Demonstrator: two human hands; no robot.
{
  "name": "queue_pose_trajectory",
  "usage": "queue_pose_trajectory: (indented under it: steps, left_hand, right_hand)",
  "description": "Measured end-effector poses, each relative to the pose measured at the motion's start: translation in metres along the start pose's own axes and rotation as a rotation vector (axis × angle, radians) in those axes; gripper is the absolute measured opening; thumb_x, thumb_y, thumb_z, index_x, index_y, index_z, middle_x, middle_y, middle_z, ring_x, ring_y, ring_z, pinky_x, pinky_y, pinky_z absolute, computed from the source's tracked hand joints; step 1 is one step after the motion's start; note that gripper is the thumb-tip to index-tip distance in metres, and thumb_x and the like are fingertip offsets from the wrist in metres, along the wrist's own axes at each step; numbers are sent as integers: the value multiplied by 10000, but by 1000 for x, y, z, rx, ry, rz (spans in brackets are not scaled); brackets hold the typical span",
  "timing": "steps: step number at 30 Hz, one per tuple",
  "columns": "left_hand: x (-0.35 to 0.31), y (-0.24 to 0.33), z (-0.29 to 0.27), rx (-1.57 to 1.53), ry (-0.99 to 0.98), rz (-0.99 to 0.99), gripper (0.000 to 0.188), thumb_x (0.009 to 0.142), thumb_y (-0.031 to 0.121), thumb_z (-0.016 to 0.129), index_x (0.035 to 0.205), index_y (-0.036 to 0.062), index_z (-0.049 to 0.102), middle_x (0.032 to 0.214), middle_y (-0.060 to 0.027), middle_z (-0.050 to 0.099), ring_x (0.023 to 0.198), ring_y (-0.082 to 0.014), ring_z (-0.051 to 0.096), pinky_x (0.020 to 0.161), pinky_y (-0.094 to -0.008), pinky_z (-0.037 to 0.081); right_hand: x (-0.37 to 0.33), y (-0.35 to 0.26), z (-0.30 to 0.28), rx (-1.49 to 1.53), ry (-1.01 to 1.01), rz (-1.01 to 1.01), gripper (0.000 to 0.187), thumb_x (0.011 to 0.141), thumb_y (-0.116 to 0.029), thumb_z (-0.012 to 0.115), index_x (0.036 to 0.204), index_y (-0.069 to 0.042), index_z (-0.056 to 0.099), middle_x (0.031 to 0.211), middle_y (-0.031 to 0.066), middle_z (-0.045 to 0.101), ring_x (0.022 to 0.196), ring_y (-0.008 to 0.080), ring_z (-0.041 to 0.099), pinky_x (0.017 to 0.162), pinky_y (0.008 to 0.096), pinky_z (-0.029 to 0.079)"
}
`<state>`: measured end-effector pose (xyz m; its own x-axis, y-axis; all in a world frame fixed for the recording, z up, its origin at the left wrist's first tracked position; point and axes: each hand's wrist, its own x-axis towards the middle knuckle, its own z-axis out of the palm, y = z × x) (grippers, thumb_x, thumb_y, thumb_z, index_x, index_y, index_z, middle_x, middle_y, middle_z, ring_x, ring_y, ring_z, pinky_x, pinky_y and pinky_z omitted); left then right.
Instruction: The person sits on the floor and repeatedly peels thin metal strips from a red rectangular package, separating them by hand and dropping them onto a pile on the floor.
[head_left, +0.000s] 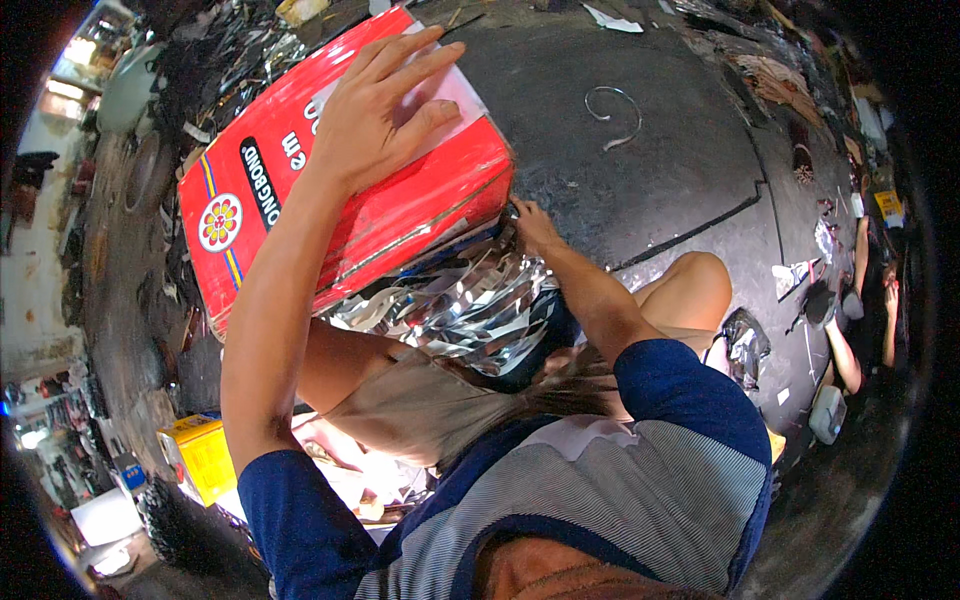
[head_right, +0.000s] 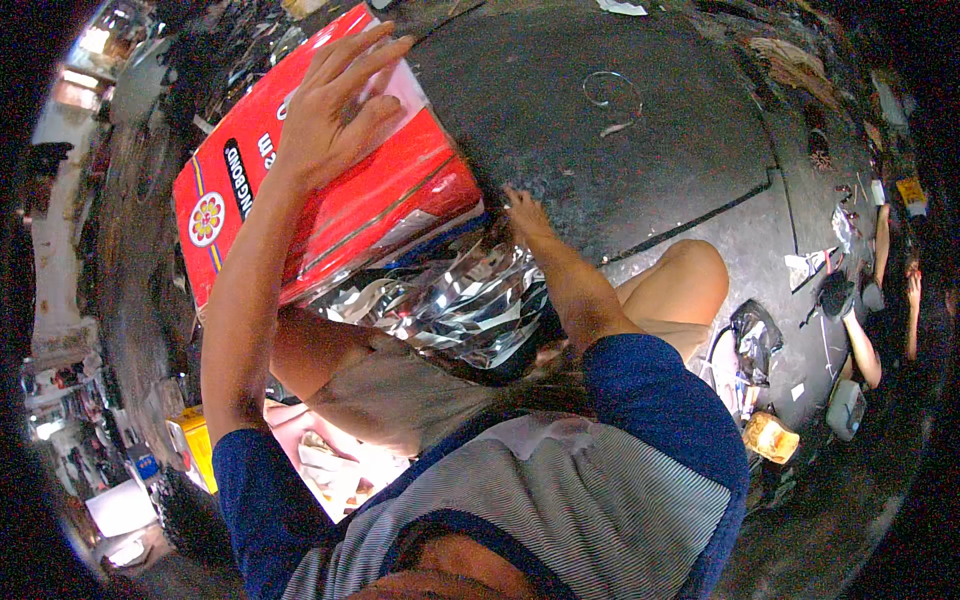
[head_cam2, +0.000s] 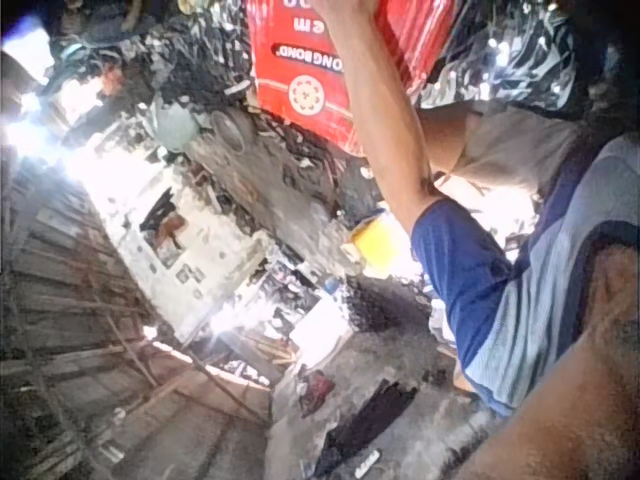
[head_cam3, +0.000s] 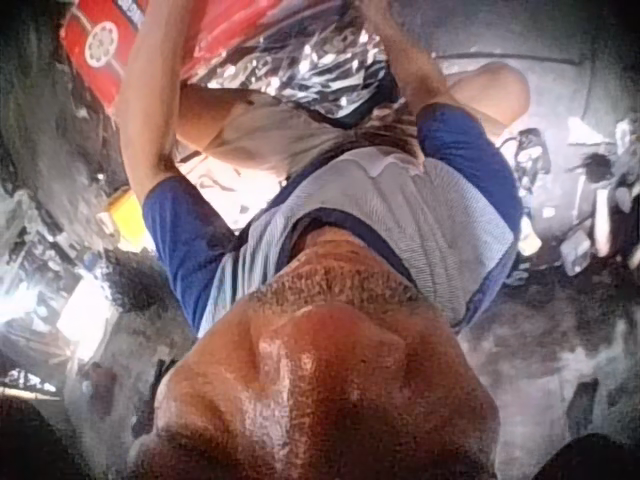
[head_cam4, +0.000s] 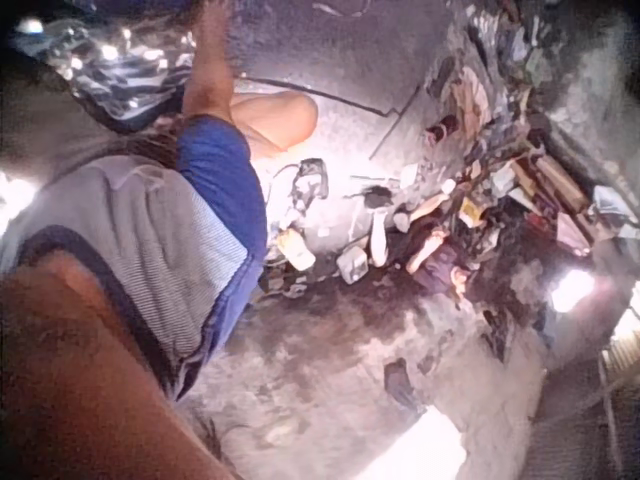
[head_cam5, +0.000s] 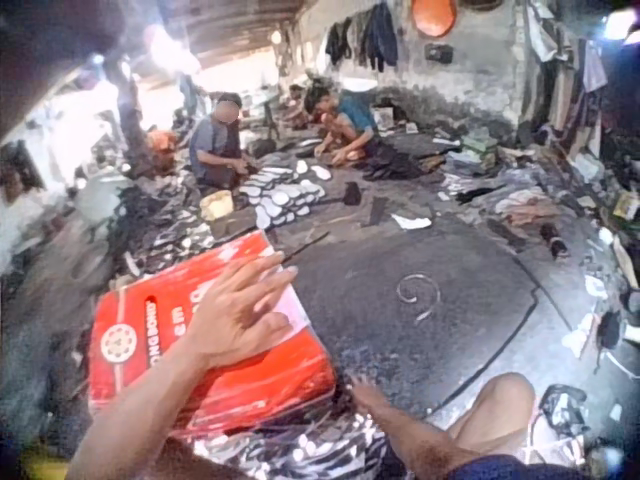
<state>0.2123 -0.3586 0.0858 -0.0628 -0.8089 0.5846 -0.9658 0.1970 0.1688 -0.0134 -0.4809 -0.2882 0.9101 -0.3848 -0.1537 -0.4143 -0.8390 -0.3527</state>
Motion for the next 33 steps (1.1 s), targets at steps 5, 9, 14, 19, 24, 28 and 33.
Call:
queue_pose_trajectory:
  steps: [5,9,14,19,24,28,33]
  left_hand:
    - [4,3,4,1,25,6,514,878,420,683,1324,170,628,1396,-108,560,1272,-330,519,1045,-428,443]
    - [16,8,8,20,0,64,520,911,408,646,1364,161,579,1417,-113,528,1288,-335,501,1074,-439,417]
    - [0,23,-2,150,7,9,478,903,318,643,1323,99,579,1404,-161,516,1295,-355,488,1086,-447,409]
    - [-31,130,-22,-97,26,26,430,838,227,724,1231,81,630,1327,-163,574,1218,-373,560,1012,-459,481]
    - [-101,167,-3,-331,-235,-301,532,811,208,738,1295,51,580,1299,-173,584,1189,-371,581,1017,-446,476]
    - [-119,173,10,-483,-89,-451,741,782,113,772,1437,41,432,1276,-175,596,1168,-322,612,1022,-402,472]
    - [-129,186,7,-979,-46,-808,676,761,25,805,1370,34,513,1229,-45,621,1080,-131,593,958,-301,478]
  right_hand:
    - [-17,2,7,-22,-126,97,410,794,-110,636,1184,9,677,1452,167,454,1286,348,472,1040,437,444]
    - [-13,28,33,73,-287,129,442,790,-205,653,1174,13,674,1445,201,486,1290,398,487,1038,454,451]
    - [-7,-10,14,31,-592,38,518,800,-301,659,1213,12,660,1328,252,583,1209,437,555,999,485,485]
    - [-5,-5,2,-61,-484,148,438,766,-401,733,1110,-131,736,1137,202,700,1052,377,674,898,463,543]
    - [-27,-94,-93,182,62,-148,258,782,-243,692,1004,-119,736,992,181,721,931,401,685,789,503,546]
    - [-95,-147,-234,134,-58,-487,220,795,-190,671,976,-73,711,922,192,706,861,423,665,738,487,541]
    - [-144,-198,-352,571,-16,-518,202,796,-97,697,987,-34,684,744,129,666,684,273,673,645,367,548]
